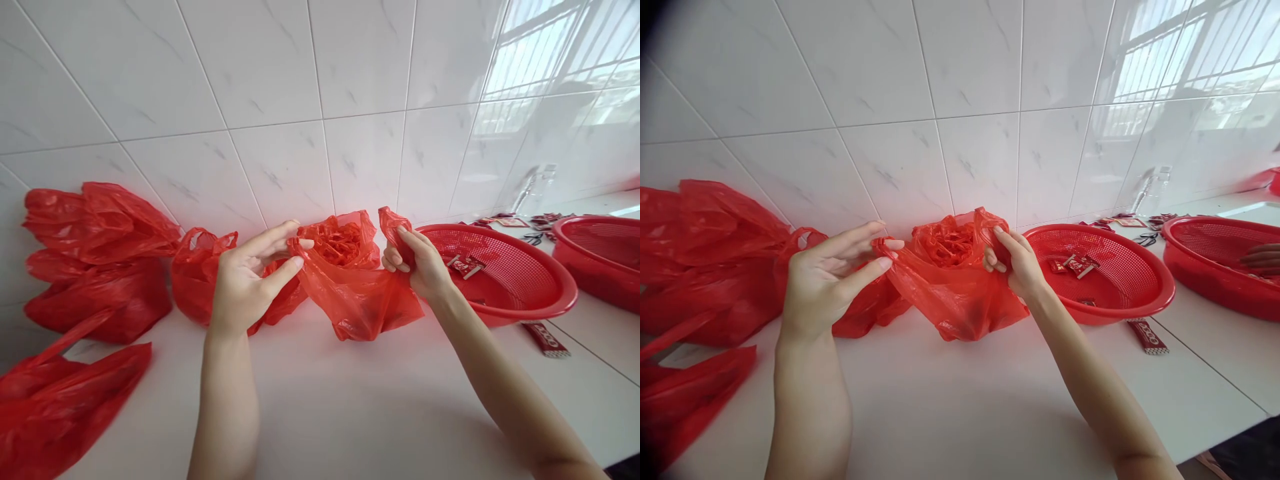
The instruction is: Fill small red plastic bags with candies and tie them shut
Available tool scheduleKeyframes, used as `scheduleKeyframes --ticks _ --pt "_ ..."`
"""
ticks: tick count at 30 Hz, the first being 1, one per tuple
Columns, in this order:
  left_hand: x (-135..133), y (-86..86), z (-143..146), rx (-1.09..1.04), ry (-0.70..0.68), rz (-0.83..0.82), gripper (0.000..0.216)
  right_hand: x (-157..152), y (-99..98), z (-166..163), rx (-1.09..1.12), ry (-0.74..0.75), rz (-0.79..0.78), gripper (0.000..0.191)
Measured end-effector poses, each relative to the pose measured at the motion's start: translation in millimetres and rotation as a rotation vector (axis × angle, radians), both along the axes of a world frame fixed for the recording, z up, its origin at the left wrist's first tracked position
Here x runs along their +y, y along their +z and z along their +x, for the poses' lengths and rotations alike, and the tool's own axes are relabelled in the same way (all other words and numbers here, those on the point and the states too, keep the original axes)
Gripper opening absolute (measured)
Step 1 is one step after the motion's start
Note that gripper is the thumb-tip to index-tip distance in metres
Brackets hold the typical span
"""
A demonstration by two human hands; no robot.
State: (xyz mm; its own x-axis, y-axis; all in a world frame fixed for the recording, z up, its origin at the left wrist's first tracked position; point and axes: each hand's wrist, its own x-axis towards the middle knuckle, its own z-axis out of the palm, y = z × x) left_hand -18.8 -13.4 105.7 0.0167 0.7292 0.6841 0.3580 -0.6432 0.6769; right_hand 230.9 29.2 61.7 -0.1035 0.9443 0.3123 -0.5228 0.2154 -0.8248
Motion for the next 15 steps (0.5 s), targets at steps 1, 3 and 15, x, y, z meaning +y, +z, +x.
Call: scheduleKeyframes --ticks 1,3,15 --pt "0.6 -0.3 -1.5 0.023 0.051 0.013 0.038 0.5 -0.3 0.3 -0.005 0.000 0.000 0.045" --pt "3.1 -0.8 -6.2 0.084 0.126 0.031 0.030 2.2 -1.5 0.9 -0.013 0.009 -0.002 0.047" --pt "10.4 -5.7 19.2 -0.100 -0.317 -0.135 0.010 -5.8 -8.0 -14.2 -0.104 0.075 0.079 0.030"
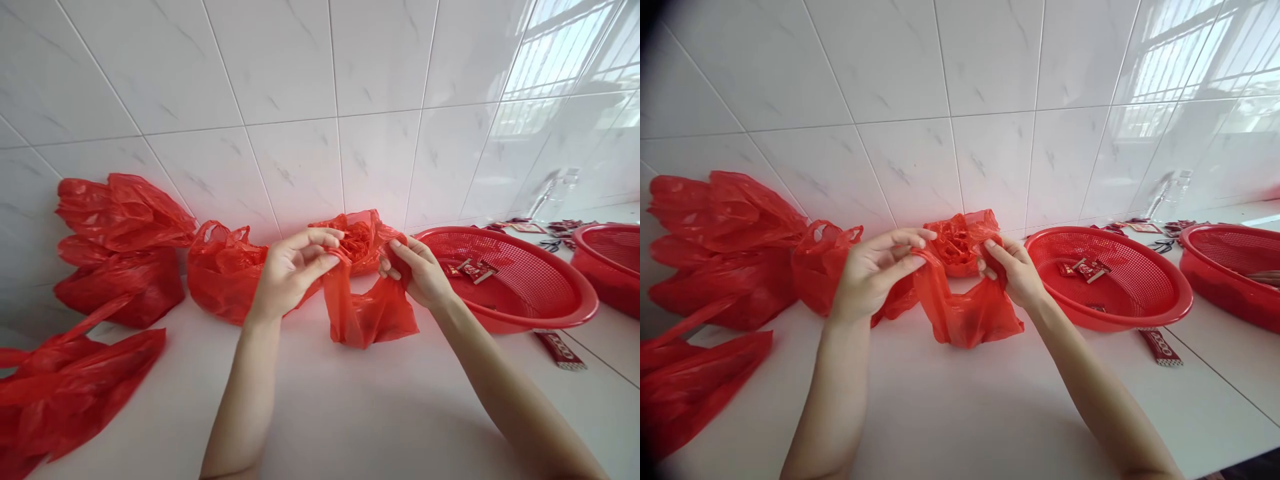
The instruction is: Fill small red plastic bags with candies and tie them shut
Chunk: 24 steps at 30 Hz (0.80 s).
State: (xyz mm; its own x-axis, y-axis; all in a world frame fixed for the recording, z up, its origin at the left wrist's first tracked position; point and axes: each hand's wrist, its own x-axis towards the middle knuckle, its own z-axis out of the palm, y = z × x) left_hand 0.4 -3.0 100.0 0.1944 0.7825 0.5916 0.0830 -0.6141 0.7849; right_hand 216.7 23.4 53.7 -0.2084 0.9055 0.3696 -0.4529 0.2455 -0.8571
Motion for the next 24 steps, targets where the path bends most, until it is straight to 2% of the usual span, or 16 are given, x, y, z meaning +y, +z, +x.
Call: scheduleKeyframes --ticks 5,10,14,19,21,24 --pt "3.4 -9.0 24.2 -0.052 -0.091 -0.121 0.014 -11.1 -1.8 -6.5 -0.198 -0.002 0.100 0.027" --pt "7.5 -11.6 24.7 -0.135 -0.008 -0.076 0.016 -15.4 6.0 0.4 -0.341 0.152 0.137 0.024" --pt "14.7 -12.9 19.1 -0.201 0.072 -0.054 0.017 -6.5 3.5 4.3 -0.390 0.237 0.084 0.021" --pt "18.1 -10.9 14.8 -0.235 0.155 0.015 0.015 1.3 -6.6 -5.3 -0.104 0.102 -0.093 0.025" --pt "15.4 -9.8 15.2 -0.199 0.162 0.012 0.014 -1.8 -8.1 -10.6 -0.140 0.009 -0.106 0.020" --pt "9.9 -9.9 19.8 -0.112 0.123 -0.030 0.012 -11.9 -6.0 -16.2 -0.335 -0.059 -0.018 0.009"
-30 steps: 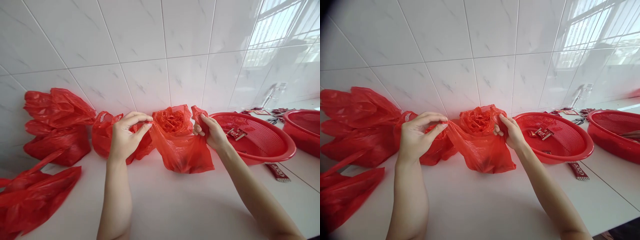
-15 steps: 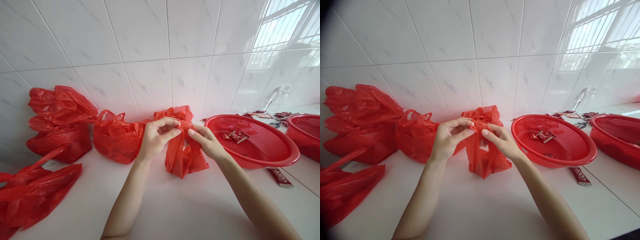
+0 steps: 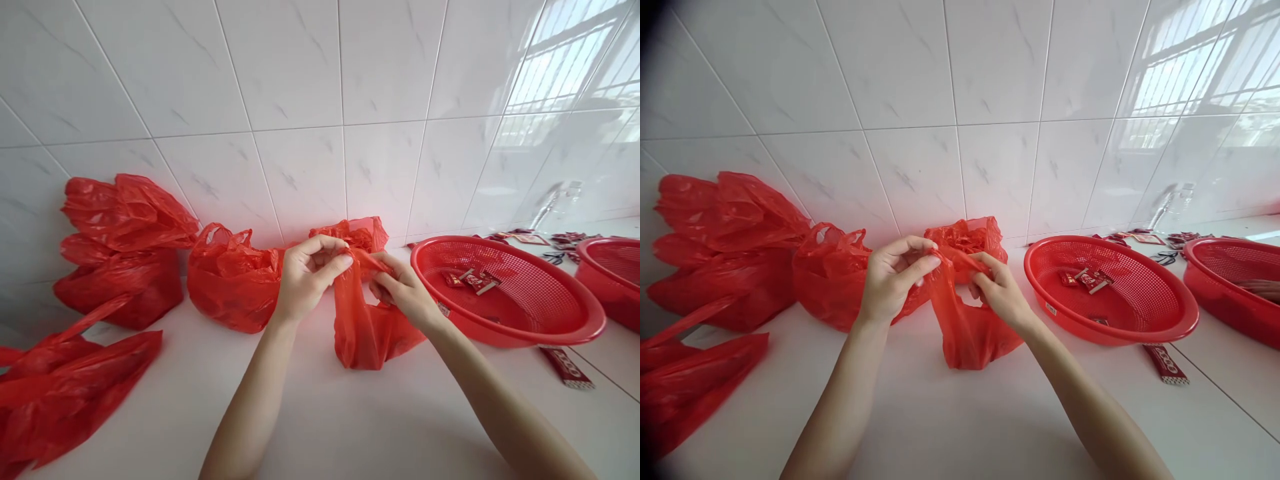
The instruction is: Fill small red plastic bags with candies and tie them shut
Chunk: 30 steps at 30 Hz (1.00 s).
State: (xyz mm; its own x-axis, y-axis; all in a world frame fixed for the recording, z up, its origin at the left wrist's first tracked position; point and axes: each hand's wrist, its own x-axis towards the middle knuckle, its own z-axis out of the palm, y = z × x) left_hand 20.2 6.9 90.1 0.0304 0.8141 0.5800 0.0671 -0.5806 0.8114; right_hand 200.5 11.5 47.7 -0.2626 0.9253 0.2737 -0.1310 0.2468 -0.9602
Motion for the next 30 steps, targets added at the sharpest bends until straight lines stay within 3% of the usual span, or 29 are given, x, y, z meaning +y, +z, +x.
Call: scheduleKeyframes --ticks 6,8,11,14,18,22,27,30 --pt "-5.1 -4.0 11.0 0.044 -0.056 -0.013 0.015 -14.4 11.0 2.3 -0.108 0.256 0.026 0.009" --pt "-6.6 -4.1 12.1 0.048 -0.086 -0.003 0.015 -14.1 12.2 4.1 -0.097 0.284 0.026 0.021" --pt "-8.4 -3.5 11.7 0.106 -0.132 0.048 0.017 -11.1 10.7 5.4 -0.077 0.251 -0.005 0.044" --pt "-6.3 -3.2 7.8 0.176 -0.126 0.124 0.025 -7.4 7.7 6.7 -0.052 0.188 -0.046 0.051" --pt "0.9 -3.3 -2.1 0.270 -0.025 0.021 0.031 -3.3 4.6 9.7 -0.036 0.114 -0.055 0.052" --pt "2.8 -3.7 -6.8 0.347 -0.026 -0.075 0.028 -1.1 4.3 10.7 -0.013 0.080 -0.082 0.052" --pt "-3.5 -3.7 -2.0 0.302 0.011 0.105 0.017 -0.1 7.7 10.0 0.106 0.056 -0.150 0.039" --pt "-6.5 -2.9 -0.5 0.402 -0.070 0.194 0.009 1.4 9.4 11.7 0.149 0.053 -0.155 0.037"
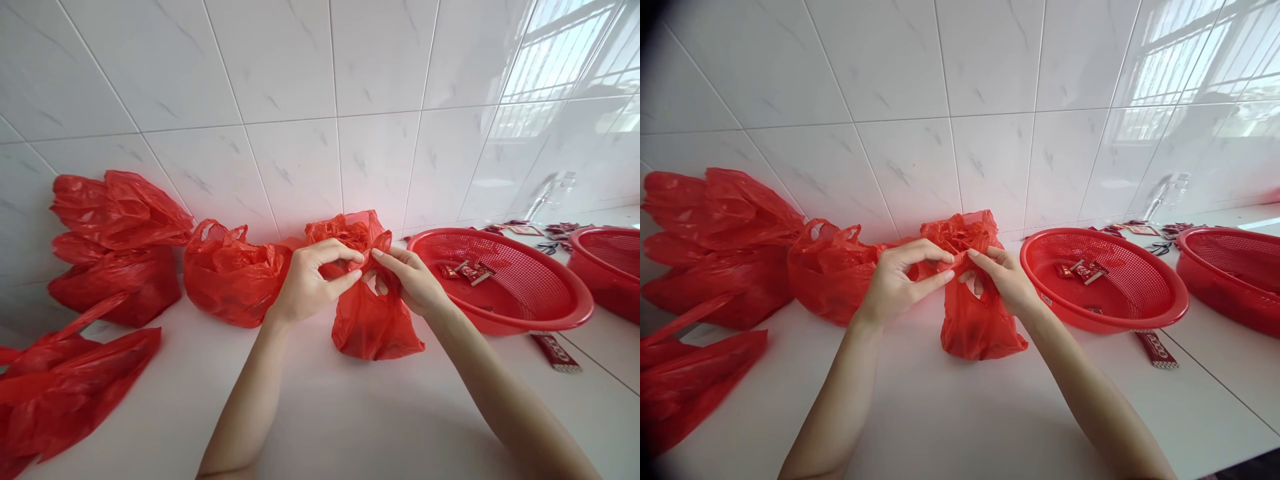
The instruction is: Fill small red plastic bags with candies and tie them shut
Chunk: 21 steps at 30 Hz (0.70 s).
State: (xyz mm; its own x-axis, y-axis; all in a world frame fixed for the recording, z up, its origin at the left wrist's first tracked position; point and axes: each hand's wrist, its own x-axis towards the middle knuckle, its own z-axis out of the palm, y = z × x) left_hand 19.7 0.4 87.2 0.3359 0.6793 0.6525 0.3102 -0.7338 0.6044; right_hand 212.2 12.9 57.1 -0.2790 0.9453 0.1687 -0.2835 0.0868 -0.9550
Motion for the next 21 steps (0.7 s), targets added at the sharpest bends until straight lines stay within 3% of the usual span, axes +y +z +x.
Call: scheduleKeyframes --ticks 8,13,16,19,21 --pt "0.9 -3.9 4.7 0.240 -0.200 -0.224 0.018 6.0 1.5 10.0 0.020 0.076 0.016 0.027" --pt "8.3 -7.9 7.2 0.124 -0.096 -0.198 0.008 5.7 4.3 13.6 -0.009 0.077 0.030 0.028" --pt "18.0 -14.0 8.6 0.001 -0.048 -0.166 0.029 2.3 7.1 15.7 -0.063 0.081 0.082 0.028" --pt "27.6 -22.5 12.2 -0.060 -0.194 -0.326 0.054 -1.2 10.2 17.1 -0.167 0.086 0.199 0.029" --pt "32.5 -28.1 15.2 -0.069 -0.279 -0.460 0.055 -2.0 11.1 17.1 -0.253 0.032 0.307 0.030"
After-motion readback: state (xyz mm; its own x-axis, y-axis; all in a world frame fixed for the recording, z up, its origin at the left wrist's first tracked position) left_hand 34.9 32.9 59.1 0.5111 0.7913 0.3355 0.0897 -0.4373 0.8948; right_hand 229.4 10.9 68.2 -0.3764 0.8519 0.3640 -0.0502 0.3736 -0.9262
